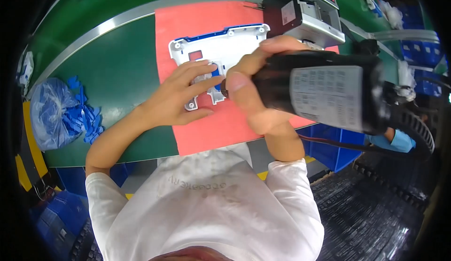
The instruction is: Assembling plastic lighting fixture housings using blue component inserts and an electric screwdriver.
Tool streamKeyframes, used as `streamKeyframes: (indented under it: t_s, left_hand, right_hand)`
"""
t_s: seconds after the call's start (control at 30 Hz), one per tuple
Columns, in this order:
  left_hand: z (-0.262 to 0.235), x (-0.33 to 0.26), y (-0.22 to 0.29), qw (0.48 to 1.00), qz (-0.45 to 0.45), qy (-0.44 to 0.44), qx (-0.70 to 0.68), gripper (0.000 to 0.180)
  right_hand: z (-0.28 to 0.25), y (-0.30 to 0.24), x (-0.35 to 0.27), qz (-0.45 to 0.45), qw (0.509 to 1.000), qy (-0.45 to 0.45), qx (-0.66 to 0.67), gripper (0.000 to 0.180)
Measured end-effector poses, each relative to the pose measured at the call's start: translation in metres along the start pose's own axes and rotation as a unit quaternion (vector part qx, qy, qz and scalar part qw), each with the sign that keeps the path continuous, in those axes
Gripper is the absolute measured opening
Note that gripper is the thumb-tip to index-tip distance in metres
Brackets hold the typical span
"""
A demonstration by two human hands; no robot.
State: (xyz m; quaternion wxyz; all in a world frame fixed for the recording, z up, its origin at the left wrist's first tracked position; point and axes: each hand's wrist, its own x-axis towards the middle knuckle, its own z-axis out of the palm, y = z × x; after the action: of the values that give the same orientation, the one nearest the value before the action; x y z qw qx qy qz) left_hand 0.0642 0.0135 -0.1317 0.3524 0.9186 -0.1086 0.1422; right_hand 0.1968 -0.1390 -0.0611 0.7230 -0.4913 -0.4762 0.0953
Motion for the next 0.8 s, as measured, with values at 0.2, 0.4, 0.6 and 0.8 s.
streamKeyframes:
  t_s: [0.2, 0.4, 0.6, 0.8]
  left_hand:
    - [0.003, -0.004, 0.000, 1.000, 0.015, 0.018, -0.005, 0.054]
    - [0.006, -0.004, 0.000, 1.000, 0.013, 0.014, 0.008, 0.050]
    - [0.006, -0.004, 0.001, 1.000, 0.010, 0.009, 0.013, 0.047]
    - [0.006, -0.003, 0.002, 1.000, 0.010, 0.010, 0.013, 0.045]
  right_hand:
    - [0.000, 0.012, -0.003, 0.001, 0.997, -0.042, -0.063, 0.053]
    - [-0.003, 0.014, -0.007, 0.016, 0.997, -0.049, -0.056, 0.051]
    - [-0.004, 0.016, -0.010, 0.025, 0.995, -0.047, -0.080, 0.051]
    - [-0.002, 0.015, -0.013, 0.023, 0.995, -0.052, -0.084, 0.050]
